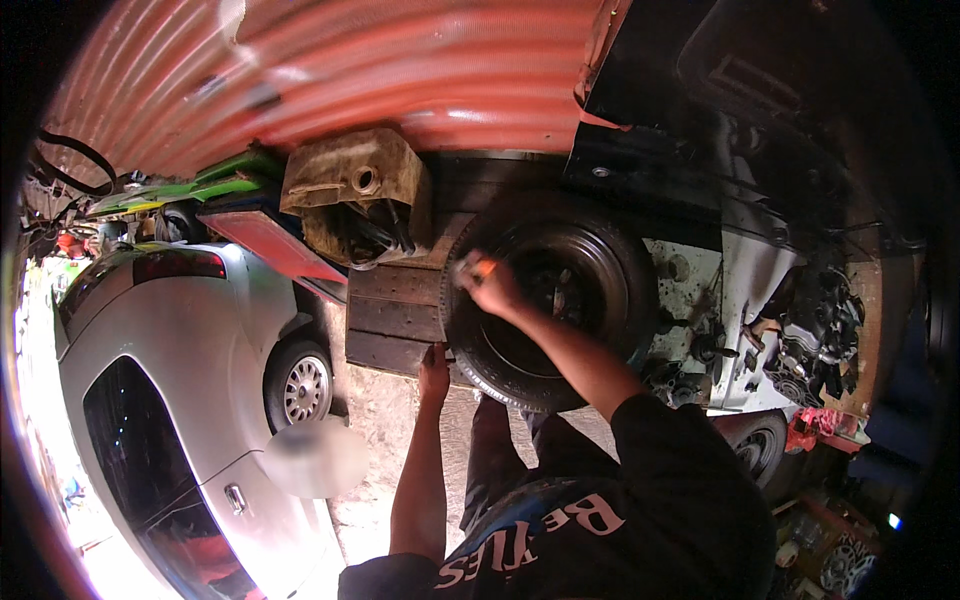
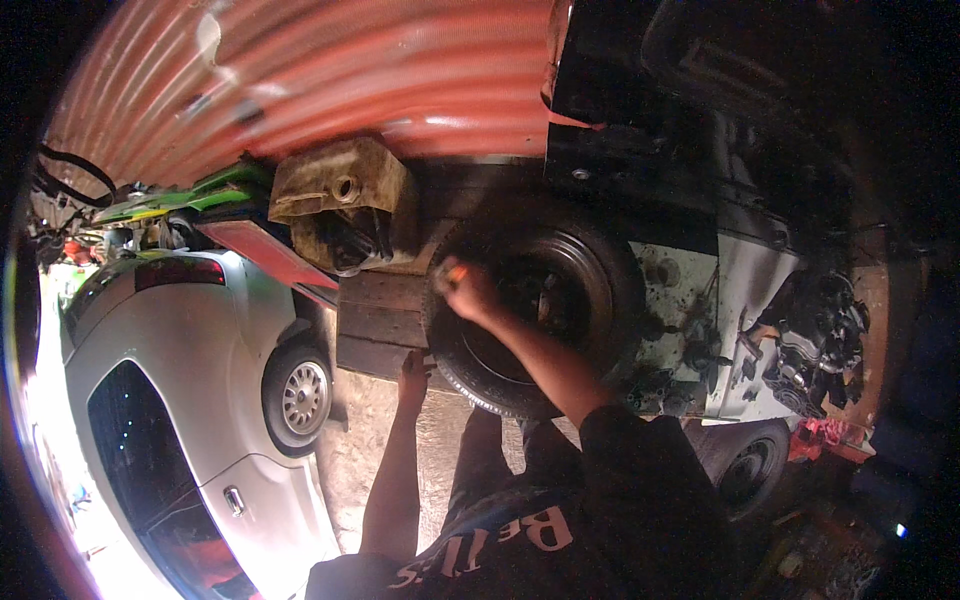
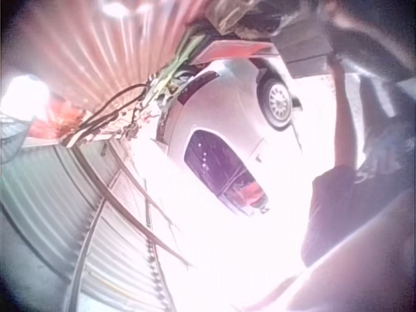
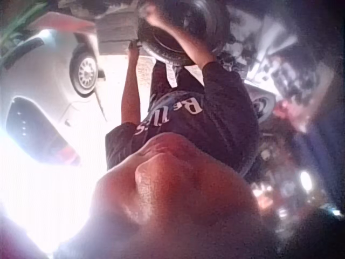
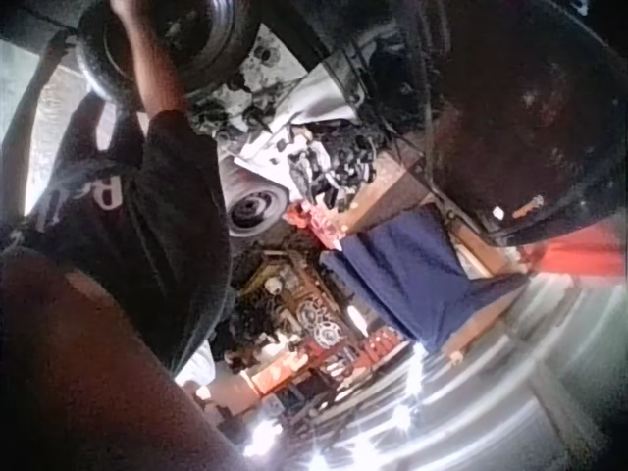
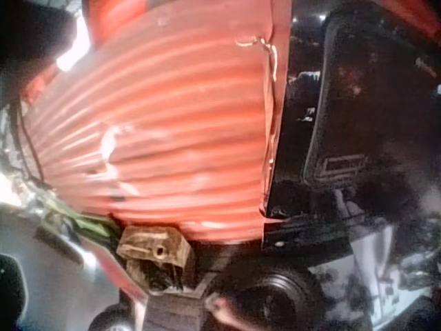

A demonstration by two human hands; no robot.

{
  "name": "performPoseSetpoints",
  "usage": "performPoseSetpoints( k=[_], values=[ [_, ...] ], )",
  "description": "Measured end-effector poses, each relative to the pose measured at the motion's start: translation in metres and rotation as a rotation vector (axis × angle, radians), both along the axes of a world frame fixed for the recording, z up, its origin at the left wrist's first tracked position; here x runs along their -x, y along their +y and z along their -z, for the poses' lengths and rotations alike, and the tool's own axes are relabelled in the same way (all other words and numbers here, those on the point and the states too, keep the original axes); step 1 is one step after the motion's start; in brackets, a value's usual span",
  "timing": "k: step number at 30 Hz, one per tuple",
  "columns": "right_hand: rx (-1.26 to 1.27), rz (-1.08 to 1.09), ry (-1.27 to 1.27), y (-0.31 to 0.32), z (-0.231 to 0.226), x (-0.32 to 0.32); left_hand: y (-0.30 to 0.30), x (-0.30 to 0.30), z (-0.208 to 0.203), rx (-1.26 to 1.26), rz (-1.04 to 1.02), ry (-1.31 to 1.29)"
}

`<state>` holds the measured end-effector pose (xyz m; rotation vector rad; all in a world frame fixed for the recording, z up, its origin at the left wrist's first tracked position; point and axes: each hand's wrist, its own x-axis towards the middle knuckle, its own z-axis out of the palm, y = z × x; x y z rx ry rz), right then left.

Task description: The person uses a small brush to scrub the inner rim and sidewall of a car tire mounted on a vehicle. The person repeatedly rotates the tire by hand to access different sections while continuing to scrub the surface.

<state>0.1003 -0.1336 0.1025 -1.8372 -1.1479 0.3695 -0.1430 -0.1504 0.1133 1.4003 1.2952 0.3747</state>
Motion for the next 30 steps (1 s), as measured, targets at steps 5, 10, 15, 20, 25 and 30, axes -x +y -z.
performPoseSetpoints(
  k=[5, 10, 15, 20, 25, 30],
  values=[
    [0.058, 0.493, -0.294, -0.01, -0.051, -0.104, -0.004, 0.025, 0.009, -0.006, -0.032, 0.06],
    [-0.064, 0.171, -0.014, -0.004, -0.033, -0.062, -0.005, 0.008, 0.011, -0.03, 0.019, 0.08],
    [0.07, -0.497, -0.149, -0.006, -0.032, 0.072, -0.004, 0.016, 0.014, 0.004, -0.009, 0.075],
    [0.108, -0.291, 0.073, 0.023, -0.03, 0.0, -0.005, 0.021, 0.016, 0.075, -0.011, 0.024],
    [0.188, 0.095, -0.714, 0.063, -0.042, -0.114, -0.006, 0.032, 0.014, 0.08, 0.035, 0.027],
    [-0.013, 0.035, 0.41, 0.07, -0.02, -0.068, -0.001, 0.015, 0.01, 0.122, 0.013, -0.002]
  ],
)
